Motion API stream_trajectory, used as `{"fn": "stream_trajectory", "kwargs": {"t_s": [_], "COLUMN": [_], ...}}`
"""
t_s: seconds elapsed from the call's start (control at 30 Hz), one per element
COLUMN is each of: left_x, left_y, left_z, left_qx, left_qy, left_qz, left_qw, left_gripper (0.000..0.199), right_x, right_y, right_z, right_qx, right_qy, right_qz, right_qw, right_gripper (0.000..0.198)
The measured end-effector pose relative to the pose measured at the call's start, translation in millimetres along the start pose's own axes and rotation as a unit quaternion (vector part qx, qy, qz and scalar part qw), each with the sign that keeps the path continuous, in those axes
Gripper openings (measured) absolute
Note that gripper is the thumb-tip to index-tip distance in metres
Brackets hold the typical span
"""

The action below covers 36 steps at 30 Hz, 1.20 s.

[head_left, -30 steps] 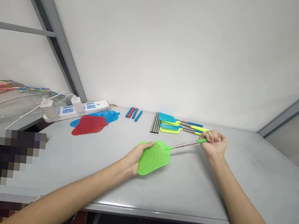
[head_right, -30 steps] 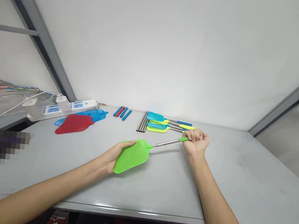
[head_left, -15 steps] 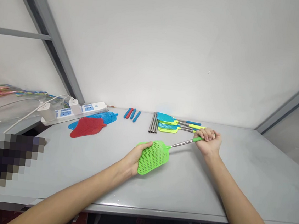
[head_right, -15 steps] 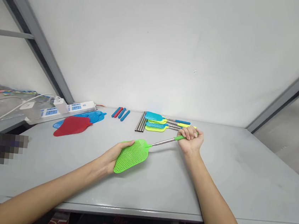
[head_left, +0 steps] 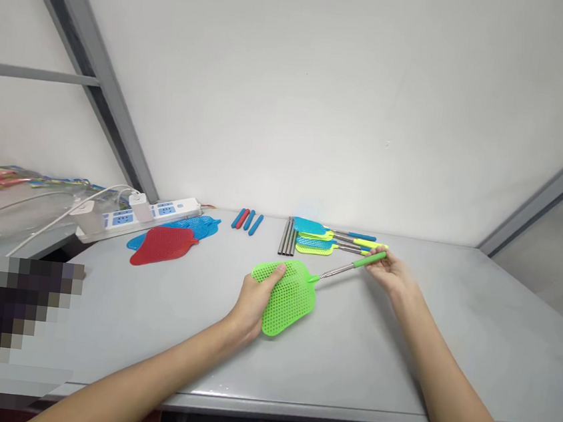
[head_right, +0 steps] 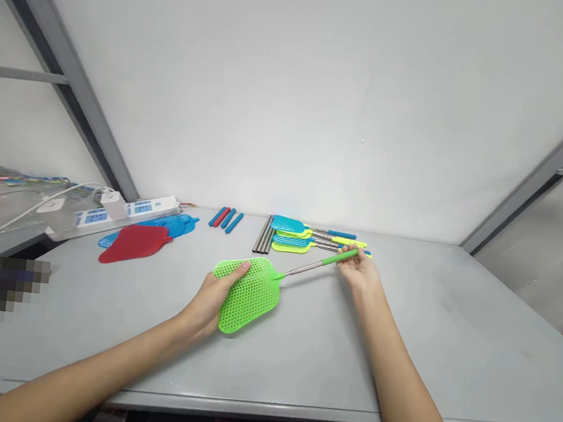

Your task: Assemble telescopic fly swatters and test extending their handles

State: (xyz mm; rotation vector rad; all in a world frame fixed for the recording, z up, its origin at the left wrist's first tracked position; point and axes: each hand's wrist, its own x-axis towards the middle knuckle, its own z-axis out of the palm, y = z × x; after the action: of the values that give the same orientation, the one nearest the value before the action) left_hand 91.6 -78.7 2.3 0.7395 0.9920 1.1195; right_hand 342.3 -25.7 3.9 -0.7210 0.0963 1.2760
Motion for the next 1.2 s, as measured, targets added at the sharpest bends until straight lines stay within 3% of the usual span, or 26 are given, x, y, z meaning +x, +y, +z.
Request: {"fn": "stream_trajectory", "kwargs": {"t_s": [0.13, 0.3, 0.47, 0.87, 1.2], "left_x": [0.5, 0.6, 0.0, 2.6, 6.6], "left_y": [-3.2, -8.6, -16.1, -14.5, -14.5], "left_z": [-0.3, -2.4, -3.6, -5.7, -5.7], "left_qx": [0.019, -0.011, -0.04, -0.059, -0.07], "left_qy": [-0.001, -0.011, 0.016, 0.012, -0.015], "left_qz": [0.045, -0.013, -0.058, -0.09, -0.112], "left_qw": [0.999, 1.0, 0.997, 0.994, 0.991], "left_gripper": [0.035, 0.037, 0.035, 0.032, 0.032], "right_x": [-0.3, -4.6, -12.5, -13.5, -10.9], "right_y": [0.1, 7.7, 16.6, 21.6, 24.9], "right_z": [0.2, 0.9, 0.2, -5.5, -9.8], "right_qx": [0.011, 0.05, 0.097, 0.162, 0.146], "right_qy": [0.001, -0.003, -0.063, -0.109, -0.112], "right_qz": [0.0, -0.035, -0.087, -0.064, -0.047], "right_qw": [1.0, 0.998, 0.989, 0.979, 0.982], "right_gripper": [0.028, 0.031, 0.025, 0.018, 0.014]}}
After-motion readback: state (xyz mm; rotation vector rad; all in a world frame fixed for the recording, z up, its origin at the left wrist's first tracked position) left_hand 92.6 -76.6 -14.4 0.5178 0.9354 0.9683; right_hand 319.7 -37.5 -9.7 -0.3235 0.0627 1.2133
